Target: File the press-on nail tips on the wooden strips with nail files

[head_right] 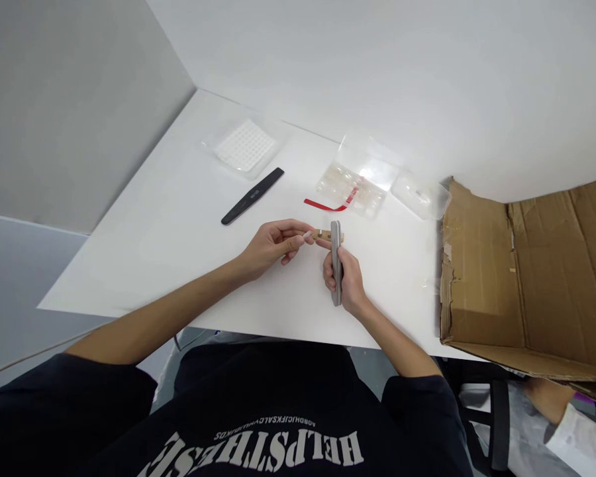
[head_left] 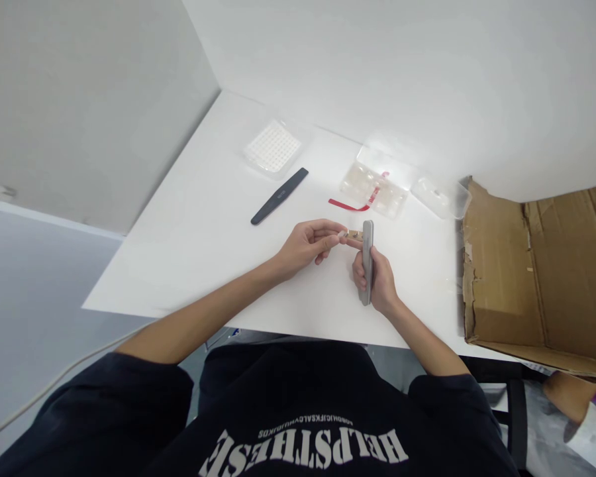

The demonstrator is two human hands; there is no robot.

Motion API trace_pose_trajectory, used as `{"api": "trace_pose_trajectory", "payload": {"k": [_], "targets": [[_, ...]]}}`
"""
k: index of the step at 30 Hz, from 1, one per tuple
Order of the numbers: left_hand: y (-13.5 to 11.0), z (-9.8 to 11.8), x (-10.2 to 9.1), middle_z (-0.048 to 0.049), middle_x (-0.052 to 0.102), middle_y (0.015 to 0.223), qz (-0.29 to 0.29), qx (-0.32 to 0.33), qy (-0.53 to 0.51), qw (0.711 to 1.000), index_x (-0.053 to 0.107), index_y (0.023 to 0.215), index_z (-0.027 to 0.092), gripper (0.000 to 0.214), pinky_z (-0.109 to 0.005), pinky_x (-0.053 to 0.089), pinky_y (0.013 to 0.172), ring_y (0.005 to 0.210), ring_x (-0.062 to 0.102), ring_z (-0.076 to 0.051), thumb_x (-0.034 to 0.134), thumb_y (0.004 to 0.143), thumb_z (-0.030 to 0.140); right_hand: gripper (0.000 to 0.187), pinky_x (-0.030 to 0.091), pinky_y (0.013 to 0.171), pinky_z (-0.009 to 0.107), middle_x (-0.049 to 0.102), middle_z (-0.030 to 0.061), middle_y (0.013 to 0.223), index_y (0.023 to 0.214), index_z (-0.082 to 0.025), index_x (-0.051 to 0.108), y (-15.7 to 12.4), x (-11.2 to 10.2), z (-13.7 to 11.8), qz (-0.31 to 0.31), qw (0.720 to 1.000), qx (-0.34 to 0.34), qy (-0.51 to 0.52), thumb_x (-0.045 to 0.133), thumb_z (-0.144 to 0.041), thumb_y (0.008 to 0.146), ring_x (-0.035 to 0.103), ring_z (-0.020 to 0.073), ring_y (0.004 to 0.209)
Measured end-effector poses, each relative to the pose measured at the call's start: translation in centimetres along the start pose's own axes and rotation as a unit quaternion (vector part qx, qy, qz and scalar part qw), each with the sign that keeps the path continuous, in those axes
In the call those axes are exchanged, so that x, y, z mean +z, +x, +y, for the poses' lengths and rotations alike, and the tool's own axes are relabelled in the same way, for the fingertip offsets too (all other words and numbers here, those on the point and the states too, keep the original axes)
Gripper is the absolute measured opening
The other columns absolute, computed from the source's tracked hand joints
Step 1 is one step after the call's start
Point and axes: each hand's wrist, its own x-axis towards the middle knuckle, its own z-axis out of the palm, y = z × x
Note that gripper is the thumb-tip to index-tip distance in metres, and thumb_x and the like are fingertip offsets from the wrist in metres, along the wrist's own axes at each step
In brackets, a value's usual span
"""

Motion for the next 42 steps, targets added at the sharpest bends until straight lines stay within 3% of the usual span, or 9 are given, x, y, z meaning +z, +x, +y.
{"api": "trace_pose_trajectory", "payload": {"k": [42], "targets": [[0.03, -0.10, -0.09, -0.0065, 0.075, 0.086, 0.000, 0.004, 0.000, 1.000, 0.076, 0.111, 0.013, 0.042, -0.019, 0.044, 0.043, 0.051, 0.051, -0.006, 0.085, 0.087, 0.046, 0.053, 0.025, 0.040, 0.025, 0.046, -0.0072, 0.064, 0.124, -0.016, 0.072, 0.01, -0.07, 0.06, -0.003, 1.000, 0.002, -0.003, 0.051, -0.060, 0.102, 0.033, 0.0074, 0.043]]}}
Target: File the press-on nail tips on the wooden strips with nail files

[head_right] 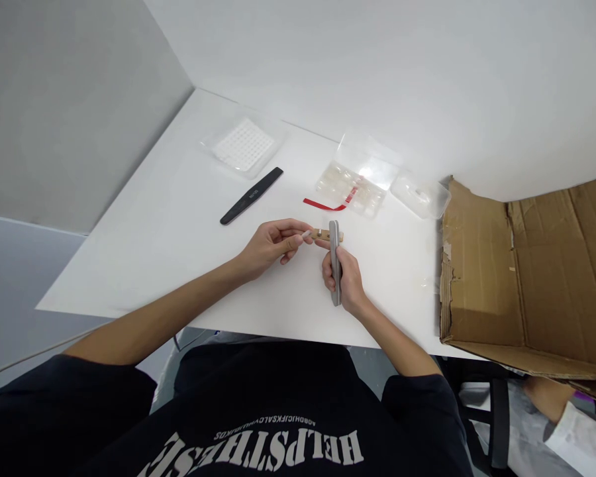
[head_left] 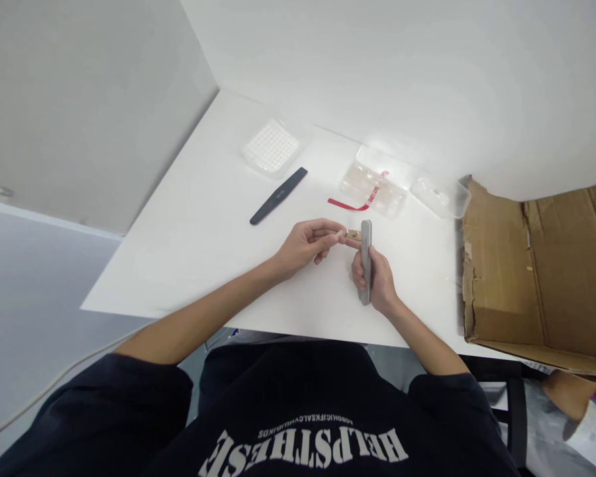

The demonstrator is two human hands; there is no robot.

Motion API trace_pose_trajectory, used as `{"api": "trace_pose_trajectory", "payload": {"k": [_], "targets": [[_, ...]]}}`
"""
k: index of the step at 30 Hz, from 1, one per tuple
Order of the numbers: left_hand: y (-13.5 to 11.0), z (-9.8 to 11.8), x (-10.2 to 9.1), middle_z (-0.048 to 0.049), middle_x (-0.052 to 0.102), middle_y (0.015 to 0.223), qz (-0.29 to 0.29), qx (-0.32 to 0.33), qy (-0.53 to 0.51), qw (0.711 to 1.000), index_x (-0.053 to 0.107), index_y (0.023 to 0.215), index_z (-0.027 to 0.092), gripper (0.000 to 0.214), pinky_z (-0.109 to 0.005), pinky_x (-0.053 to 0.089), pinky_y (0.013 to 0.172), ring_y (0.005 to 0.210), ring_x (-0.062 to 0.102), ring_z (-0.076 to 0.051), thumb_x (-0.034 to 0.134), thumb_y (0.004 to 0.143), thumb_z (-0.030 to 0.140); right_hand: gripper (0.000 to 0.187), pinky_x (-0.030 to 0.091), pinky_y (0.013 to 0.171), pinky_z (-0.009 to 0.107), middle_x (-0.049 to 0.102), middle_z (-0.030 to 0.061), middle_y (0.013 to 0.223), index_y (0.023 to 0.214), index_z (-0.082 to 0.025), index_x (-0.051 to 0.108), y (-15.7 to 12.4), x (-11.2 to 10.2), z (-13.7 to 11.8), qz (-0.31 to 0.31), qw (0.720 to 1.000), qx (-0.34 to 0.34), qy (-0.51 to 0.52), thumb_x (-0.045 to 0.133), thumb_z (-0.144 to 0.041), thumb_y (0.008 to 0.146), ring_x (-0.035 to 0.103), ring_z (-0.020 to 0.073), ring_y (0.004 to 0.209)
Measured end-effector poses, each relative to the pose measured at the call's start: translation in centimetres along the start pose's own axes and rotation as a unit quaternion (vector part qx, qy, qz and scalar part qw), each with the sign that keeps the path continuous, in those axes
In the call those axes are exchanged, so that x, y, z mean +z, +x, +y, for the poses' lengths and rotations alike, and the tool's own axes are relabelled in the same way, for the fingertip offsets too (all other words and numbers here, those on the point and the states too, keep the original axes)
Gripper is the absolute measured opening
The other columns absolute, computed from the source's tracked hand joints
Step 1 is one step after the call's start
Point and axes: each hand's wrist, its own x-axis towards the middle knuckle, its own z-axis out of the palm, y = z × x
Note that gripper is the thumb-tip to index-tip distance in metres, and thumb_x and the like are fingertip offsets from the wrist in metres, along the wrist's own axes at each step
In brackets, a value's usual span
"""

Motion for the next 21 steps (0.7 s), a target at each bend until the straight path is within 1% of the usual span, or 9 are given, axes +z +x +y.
{"api": "trace_pose_trajectory", "payload": {"k": [10, 12, 14, 15, 17, 19, 21], "targets": [[0.0, 0.0, 0.1, -0.0064, 0.075, 0.089, 0.000, 0.000, -0.008, 1.000, 0.076, 0.111, 0.013, 0.044, -0.018, 0.043, 0.043, 0.051, 0.051, -0.005, 0.086, 0.085, 0.047, 0.054, 0.026, 0.040, 0.024, 0.045, -0.0069, 0.065, 0.123, -0.017, 0.071, 0.0, 0.0, 0.1, 0.006, 1.000, -0.007, -0.014, 0.049, -0.061, 0.103, 0.033, 0.0075, 0.044], [0.0, 0.0, 0.0, -0.0069, 0.076, 0.090, 0.000, -0.001, -0.009, 1.000, 0.076, 0.112, 0.013, 0.043, -0.018, 0.043, 0.043, 0.051, 0.050, -0.004, 0.086, 0.086, 0.046, 0.050, 0.027, 0.040, 0.024, 0.045, -0.0063, 0.067, 0.125, -0.019, 0.070, 0.0, -0.2, 0.4, 0.017, 0.999, -0.031, -0.025, 0.048, -0.058, 0.103, 0.035, 0.0078, 0.045], [0.0, -0.1, 0.0, -0.0077, 0.077, 0.093, -0.002, -0.002, -0.010, 1.000, 0.077, 0.113, 0.013, 0.043, -0.018, 0.043, 0.043, 0.051, 0.050, -0.004, 0.086, 0.086, 0.046, 0.044, 0.029, 0.041, 0.023, 0.045, -0.0055, 0.072, 0.132, -0.024, 0.068, 0.0, -0.5, 0.6, 0.033, 0.996, -0.065, -0.042, 0.049, -0.053, 0.103, 0.037, 0.0084, 0.048], [0.0, -0.1, 0.0, -0.0082, 0.078, 0.094, -0.003, -0.003, -0.010, 1.000, 0.077, 0.113, 0.013, 0.043, -0.018, 0.043, 0.043, 0.051, 0.050, -0.004, 0.086, 0.086, 0.045, 0.043, 0.031, 0.041, 0.023, 0.045, -0.0051, 0.075, 0.136, -0.026, 0.065, -0.1, -0.6, 0.7, 0.041, 0.994, -0.081, -0.057, 0.050, -0.049, 0.103, 0.037, 0.0088, 0.051], [0.0, 0.0, 0.0, -0.0089, 0.078, 0.095, -0.004, -0.008, -0.011, 1.000, 0.077, 0.113, 0.013, 0.043, -0.018, 0.043, 0.043, 0.051, 0.049, -0.004, 0.085, 0.085, 0.044, 0.046, 0.034, 0.043, 0.022, 0.046, -0.0043, 0.080, 0.148, -0.031, 0.056, -0.4, -0.7, 0.9, 0.055, 0.987, -0.108, -0.102, 0.048, -0.045, 0.105, 0.038, 0.0097, 0.054], [0.0, 0.1, 0.0, -0.0092, 0.079, 0.095, -0.004, -0.013, -0.012, 1.000, 0.076, 0.113, 0.013, 0.043, -0.018, 0.043, 0.043, 0.051, 0.050, -0.004, 0.086, 0.085, 0.044, 0.053, 0.037, 0.045, 0.023, 0.052, -0.0029, 0.087, 0.160, -0.035, 0.043, -0.6, -0.8, 1.2, 0.064, 0.974, -0.140, -0.166, 0.046, -0.043, 0.107, 0.037, 0.0101, 0.056], [0.0, 0.2, 0.0, -0.0093, 0.079, 0.095, -0.004, -0.019, -0.014, 1.000, 0.076, 0.113, 0.013, 0.044, -0.018, 0.043, 0.043, 0.052, 0.051, -0.005, 0.087, 0.084, 0.044, 0.059, 0.040, 0.048, 0.025, 0.061, -0.0002, 0.096, 0.166, -0.037, 0.031, -0.8, -0.8, 1.4, 0.062, 0.954, -0.181, -0.230, 0.045, -0.042, 0.110, 0.039, 0.0105, 0.057]]}}
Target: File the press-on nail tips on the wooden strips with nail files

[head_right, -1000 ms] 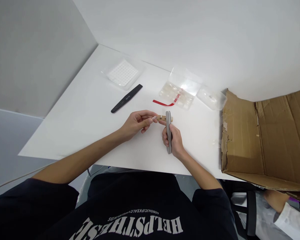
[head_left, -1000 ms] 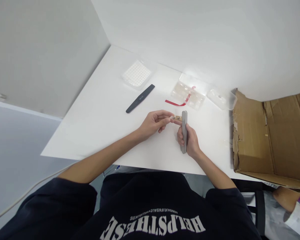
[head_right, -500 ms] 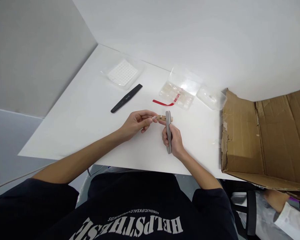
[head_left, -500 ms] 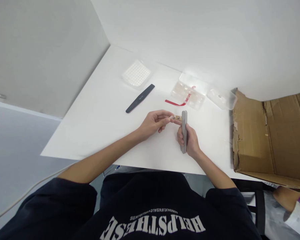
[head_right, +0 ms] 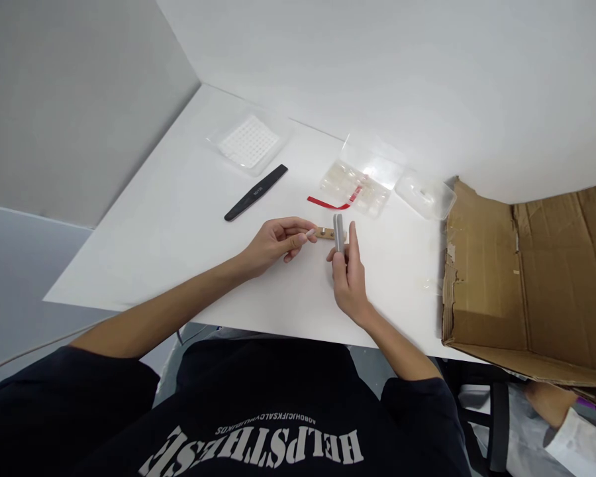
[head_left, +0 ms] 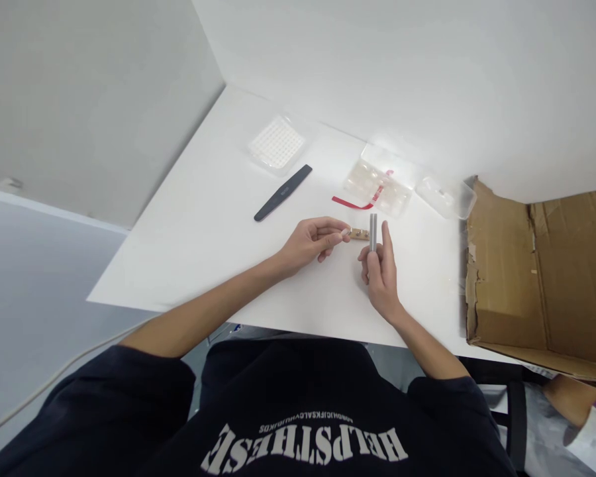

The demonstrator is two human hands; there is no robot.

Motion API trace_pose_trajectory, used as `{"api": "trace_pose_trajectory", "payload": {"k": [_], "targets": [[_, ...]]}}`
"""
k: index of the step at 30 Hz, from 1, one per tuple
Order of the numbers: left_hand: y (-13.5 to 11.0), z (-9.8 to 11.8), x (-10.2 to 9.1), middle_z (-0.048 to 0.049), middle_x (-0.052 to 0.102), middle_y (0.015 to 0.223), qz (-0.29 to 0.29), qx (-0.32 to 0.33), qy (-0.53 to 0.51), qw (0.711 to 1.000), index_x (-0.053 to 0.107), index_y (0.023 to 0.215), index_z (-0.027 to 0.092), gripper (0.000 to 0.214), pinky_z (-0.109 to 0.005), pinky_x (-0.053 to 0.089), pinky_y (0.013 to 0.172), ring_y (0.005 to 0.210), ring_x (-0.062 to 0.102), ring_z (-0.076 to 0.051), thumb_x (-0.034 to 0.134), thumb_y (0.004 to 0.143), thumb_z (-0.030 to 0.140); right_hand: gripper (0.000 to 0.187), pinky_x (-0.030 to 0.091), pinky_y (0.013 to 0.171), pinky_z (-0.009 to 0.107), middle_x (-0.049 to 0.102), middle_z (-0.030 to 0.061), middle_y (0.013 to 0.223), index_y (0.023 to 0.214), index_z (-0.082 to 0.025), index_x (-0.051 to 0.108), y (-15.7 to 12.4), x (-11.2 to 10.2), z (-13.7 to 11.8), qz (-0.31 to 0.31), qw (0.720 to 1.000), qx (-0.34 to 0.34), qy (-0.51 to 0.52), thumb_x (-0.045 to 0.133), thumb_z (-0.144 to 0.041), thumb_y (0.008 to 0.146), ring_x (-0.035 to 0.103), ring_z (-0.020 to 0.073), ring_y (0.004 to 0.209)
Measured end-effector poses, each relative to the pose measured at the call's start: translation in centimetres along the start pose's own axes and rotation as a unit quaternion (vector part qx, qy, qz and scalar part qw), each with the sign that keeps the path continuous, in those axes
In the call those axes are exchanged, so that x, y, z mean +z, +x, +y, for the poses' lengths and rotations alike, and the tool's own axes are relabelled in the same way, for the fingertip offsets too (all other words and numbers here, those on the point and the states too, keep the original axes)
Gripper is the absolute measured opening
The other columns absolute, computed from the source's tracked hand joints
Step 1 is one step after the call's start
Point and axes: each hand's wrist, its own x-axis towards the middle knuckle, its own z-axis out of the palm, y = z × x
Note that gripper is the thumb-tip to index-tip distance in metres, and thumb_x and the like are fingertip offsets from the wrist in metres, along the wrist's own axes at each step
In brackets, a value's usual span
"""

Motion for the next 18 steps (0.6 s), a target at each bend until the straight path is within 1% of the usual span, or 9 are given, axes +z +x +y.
{"api": "trace_pose_trajectory", "payload": {"k": [1, 2, 5, 7, 9, 13, 18], "targets": [[0.00, 0.02, 0.01, -0.0095, 0.079, 0.095, -0.002, -0.002, -0.001, 1.000, 0.076, 0.113, 0.013, 0.045, -0.018, 0.043, 0.044, 0.053, 0.052, -0.005, 0.087, 0.084, 0.045, 0.059, 0.043, 0.050, 0.026, 0.065, 0.0013, 0.099, 0.167, -0.037, 0.029, -0.08, 0.03, 0.05, -0.003, 0.999, -0.025, -0.028, 0.045, -0.041, 0.110, 0.042, 0.0110, 0.058], [0.00, 0.03, 0.02, -0.0097, 0.079, 0.095, -0.006, -0.004, -0.002, 1.000, 0.076, 0.113, 0.013, 0.045, -0.018, 0.044, 0.044, 0.054, 0.053, -0.005, 0.087, 0.084, 0.045, 0.057, 0.047, 0.054, 0.028, 0.068, 0.0027, 0.102, 0.166, -0.037, 0.030, -0.11, 0.06, 0.08, -0.007, 0.997, -0.048, -0.054, 0.045, -0.040, 0.111, 0.046, 0.0119, 0.059], [0.05, -0.06, 0.02, -0.0086, 0.078, 0.093, -0.020, -0.002, -0.007, 1.000, 0.077, 0.113, 0.013, 0.046, -0.019, 0.043, 0.044, 0.054, 0.053, -0.005, 0.089, 0.083, 0.046, 0.047, 0.059, 0.071, 0.036, 0.074, 0.0060, 0.114, 0.159, -0.037, 0.042, 0.00, 0.14, 0.00, -0.024, 0.986, -0.110, -0.120, 0.044, -0.038, 0.112, 0.063, 0.0161, 0.075], [0.10, -0.14, 0.03, -0.0062, 0.076, 0.088, -0.025, 0.001, -0.010, 1.000, 0.078, 0.109, 0.014, 0.044, -0.018, 0.043, 0.044, 0.053, 0.052, -0.005, 0.090, 0.081, 0.046, 0.044, 0.063, 0.085, 0.041, 0.074, 0.0072, 0.127, 0.156, -0.037, 0.047, 0.16, 0.18, -0.09, -0.040, 0.977, -0.142, -0.152, 0.044, -0.036, 0.112, 0.070, 0.0183, 0.090], [0.12, -0.18, 0.05, -0.0045, 0.073, 0.084, -0.026, 0.002, -0.013, 1.000, 0.078, 0.105, 0.014, 0.043, -0.018, 0.042, 0.044, 0.054, 0.052, -0.005, 0.091, 0.081, 0.047, 0.045, 0.063, 0.092, 0.043, 0.073, 0.0076, 0.131, 0.157, -0.036, 0.047, 0.29, 0.21, -0.11, -0.048, 0.971, -0.161, -0.170, 0.044, -0.033, 0.112, 0.073, 0.0190, 0.097], [0.12, -0.10, 0.07, -0.0022, 0.070, 0.075, -0.033, 0.000, -0.025, 0.999, 0.079, 0.101, 0.013, 0.043, -0.018, 0.040, 0.043, 0.053, 0.051, -0.006, 0.092, 0.078, 0.048, 0.047, 0.064, 0.090, 0.040, 0.076, 0.0067, 0.119, 0.159, -0.034, 0.046, 0.32, 0.23, 0.18, -0.048, 0.966, -0.180, -0.181, 0.044, -0.030, 0.112, 0.073, 0.0185, 0.095], [0.13, 0.06, 0.10, 0.0007, 0.067, 0.066, -0.028, -0.007, -0.027, 0.999, 0.079, 0.099, 0.013, 0.043, -0.018, 0.039, 0.043, 0.052, 0.051, -0.007, 0.097, 0.072, 0.040, 0.048, 0.065, 0.086, 0.040, 0.076, 0.0074, 0.119, 0.159, -0.032, 0.046, 0.16, 0.33, 0.42, -0.057, 0.965, -0.187, -0.177, 0.043, -0.031, 0.112, 0.072, 0.0178, 0.088]]}}
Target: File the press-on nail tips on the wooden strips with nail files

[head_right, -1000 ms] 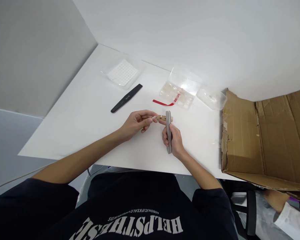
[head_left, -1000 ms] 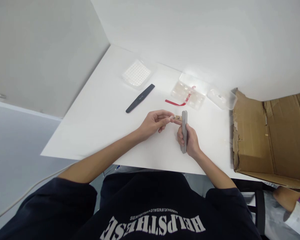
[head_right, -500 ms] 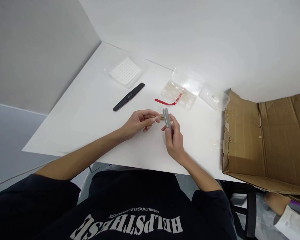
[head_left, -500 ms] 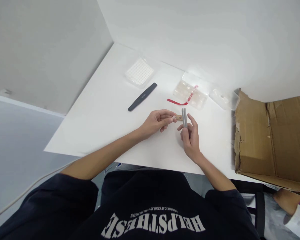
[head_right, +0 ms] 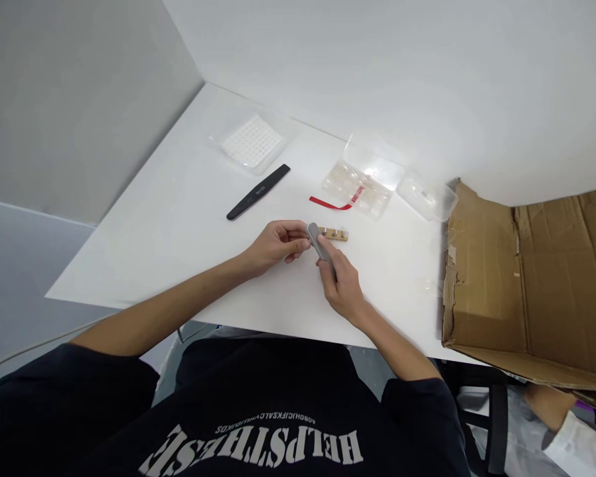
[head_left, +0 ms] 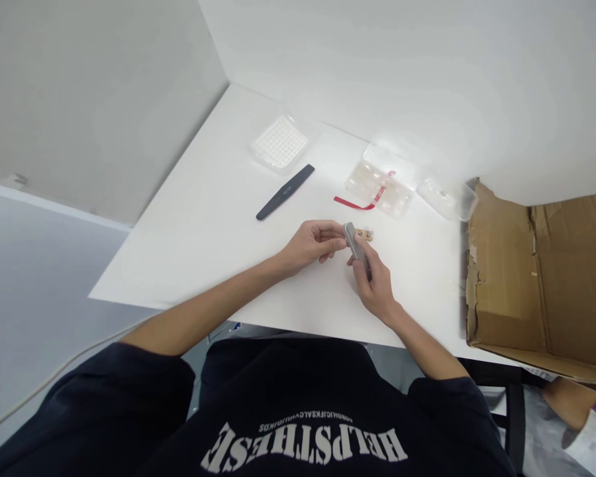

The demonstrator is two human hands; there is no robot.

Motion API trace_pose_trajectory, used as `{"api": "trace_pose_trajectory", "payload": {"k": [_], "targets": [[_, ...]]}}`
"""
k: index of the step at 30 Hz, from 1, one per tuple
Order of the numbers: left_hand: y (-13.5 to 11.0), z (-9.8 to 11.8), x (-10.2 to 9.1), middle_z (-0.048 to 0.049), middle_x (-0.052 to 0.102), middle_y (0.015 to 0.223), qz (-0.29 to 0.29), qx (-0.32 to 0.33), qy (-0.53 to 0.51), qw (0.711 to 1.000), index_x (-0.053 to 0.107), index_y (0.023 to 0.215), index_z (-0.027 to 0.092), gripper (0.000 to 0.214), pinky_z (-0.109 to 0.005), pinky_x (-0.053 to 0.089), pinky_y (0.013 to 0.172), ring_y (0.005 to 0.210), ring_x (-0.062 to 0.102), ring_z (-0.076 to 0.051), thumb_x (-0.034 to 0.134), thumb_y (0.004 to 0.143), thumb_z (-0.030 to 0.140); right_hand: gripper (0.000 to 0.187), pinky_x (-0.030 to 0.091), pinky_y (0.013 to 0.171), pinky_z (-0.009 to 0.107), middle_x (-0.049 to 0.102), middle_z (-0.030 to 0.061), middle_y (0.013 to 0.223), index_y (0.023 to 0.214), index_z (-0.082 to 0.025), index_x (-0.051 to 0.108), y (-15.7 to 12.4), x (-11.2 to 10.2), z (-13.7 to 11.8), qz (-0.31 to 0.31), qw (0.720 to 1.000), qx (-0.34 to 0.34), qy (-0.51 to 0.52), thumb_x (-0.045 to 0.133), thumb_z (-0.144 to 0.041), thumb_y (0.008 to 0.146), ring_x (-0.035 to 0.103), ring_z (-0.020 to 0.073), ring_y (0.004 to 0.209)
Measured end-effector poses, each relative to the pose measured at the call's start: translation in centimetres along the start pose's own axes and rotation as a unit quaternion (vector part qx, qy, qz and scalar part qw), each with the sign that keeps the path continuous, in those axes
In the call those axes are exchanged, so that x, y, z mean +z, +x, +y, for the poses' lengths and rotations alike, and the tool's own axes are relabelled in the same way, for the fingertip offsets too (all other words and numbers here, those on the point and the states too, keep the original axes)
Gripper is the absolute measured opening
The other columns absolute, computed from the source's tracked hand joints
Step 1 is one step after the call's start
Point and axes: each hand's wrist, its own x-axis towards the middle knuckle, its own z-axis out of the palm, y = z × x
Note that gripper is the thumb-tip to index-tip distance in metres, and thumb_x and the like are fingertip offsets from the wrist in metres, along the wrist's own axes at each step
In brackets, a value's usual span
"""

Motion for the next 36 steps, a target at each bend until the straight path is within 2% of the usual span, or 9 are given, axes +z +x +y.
{"api": "trace_pose_trajectory", "payload": {"k": [7, 12, 16, 21, 26, 30, 36], "targets": [[-0.04, -0.03, 0.09, -0.0032, 0.073, 0.075, 0.011, -0.010, 0.006, 1.000, 0.079, 0.098, 0.013, 0.043, -0.018, 0.038, 0.043, 0.052, 0.051, -0.006, 0.095, 0.074, 0.045, 0.047, 0.063, 0.087, 0.042, 0.075, 0.0069, 0.125, 0.157, -0.036, 0.047, 0.09, -0.04, -0.28, 0.000, 0.998, 0.055, 0.031, 0.045, -0.033, 0.111, 0.071, 0.0187, 0.089], [-0.04, -0.16, -0.02, -0.0014, 0.070, 0.069, 0.007, -0.002, 0.016, 1.000, 0.079, 0.097, 0.013, 0.043, -0.019, 0.038, 0.043, 0.052, 0.051, -0.007, 0.097, 0.071, 0.043, 0.047, 0.063, 0.088, 0.043, 0.075, 0.0077, 0.126, 0.157, -0.036, 0.048, -0.03, 0.10, -0.22, -0.005, 0.999, 0.039, 0.028, 0.046, -0.033, 0.110, 0.072, 0.0200, 0.092], [-0.08, -0.29, -0.08, -0.0034, 0.074, 0.076, 0.008, -0.010, 0.018, 1.000, 0.080, 0.101, 0.014, 0.043, -0.018, 0.039, 0.043, 0.053, 0.053, -0.006, 0.095, 0.074, 0.043, 0.047, 0.063, 0.087, 0.043, 0.076, 0.0068, 0.124, 0.157, -0.037, 0.048, -0.06, 0.17, -0.21, 0.007, 0.998, 0.053, 0.027, 0.046, -0.032, 0.110, 0.072, 0.0197, 0.091], [-0.15, -0.08, 0.05, -0.0012, 0.070, 0.069, 0.004, -0.012, 0.010, 1.000, 0.080, 0.095, 0.013, 0.042, -0.017, 0.039, 0.043, 0.052, 0.052, -0.006, 0.099, 0.068, 0.040, 0.048, 0.063, 0.089, 0.043, 0.076, 0.0069, 0.122, 0.157, -0.036, 0.047, -0.01, 0.19, -0.19, 0.004, 0.999, 0.023, 0.025, 0.046, -0.031, 0.110, 0.072, 0.0195, 0.091], [-0.16, 0.01, 0.08, -0.0027, 0.072, 0.074, 0.012, -0.010, 0.014, 1.000, 0.080, 0.099, 0.014, 0.044, -0.017, 0.039, 0.043, 0.054, 0.053, -0.006, 0.096, 0.072, 0.045, 0.046, 0.062, 0.084, 0.042, 0.076, 0.0070, 0.114, 0.156, -0.034, 0.049, -0.06, 0.19, -0.03, 0.007, 0.999, 0.045, 0.015, 0.045, -0.035, 0.110, 0.070, 0.0201, 0.086], [-0.13, -0.12, -0.04, -0.0012, 0.069, 0.069, 0.013, -0.008, 0.019, 1.000, 0.079, 0.096, 0.013, 0.041, -0.018, 0.040, 0.044, 0.053, 0.053, -0.007, 0.096, 0.072, 0.042, 0.046, 0.061, 0.079, 0.039, 0.075, 0.0055, 0.108, 0.155, -0.035, 0.049, -0.16, 0.33, -0.04, -0.002, 0.999, 0.023, 0.024, 0.045, -0.034, 0.110, 0.067, 0.0184, 0.079], [-0.09, -0.23, -0.06, -0.0036, 0.073, 0.075, 0.011, -0.008, 0.014, 1.000, 0.079, 0.097, 0.014, 0.041, -0.018, 0.040, 0.043, 0.053, 0.053, -0.007, 0.095, 0.074, 0.044, 0.046, 0.062, 0.085, 0.043, 0.075, 0.0063, 0.110, 0.155, -0.034, 0.049, -0.05, 0.29, -0.04, 0.004, 0.998, 0.059, 0.025, 0.044, -0.037, 0.110, 0.069, 0.0198, 0.082]]}}
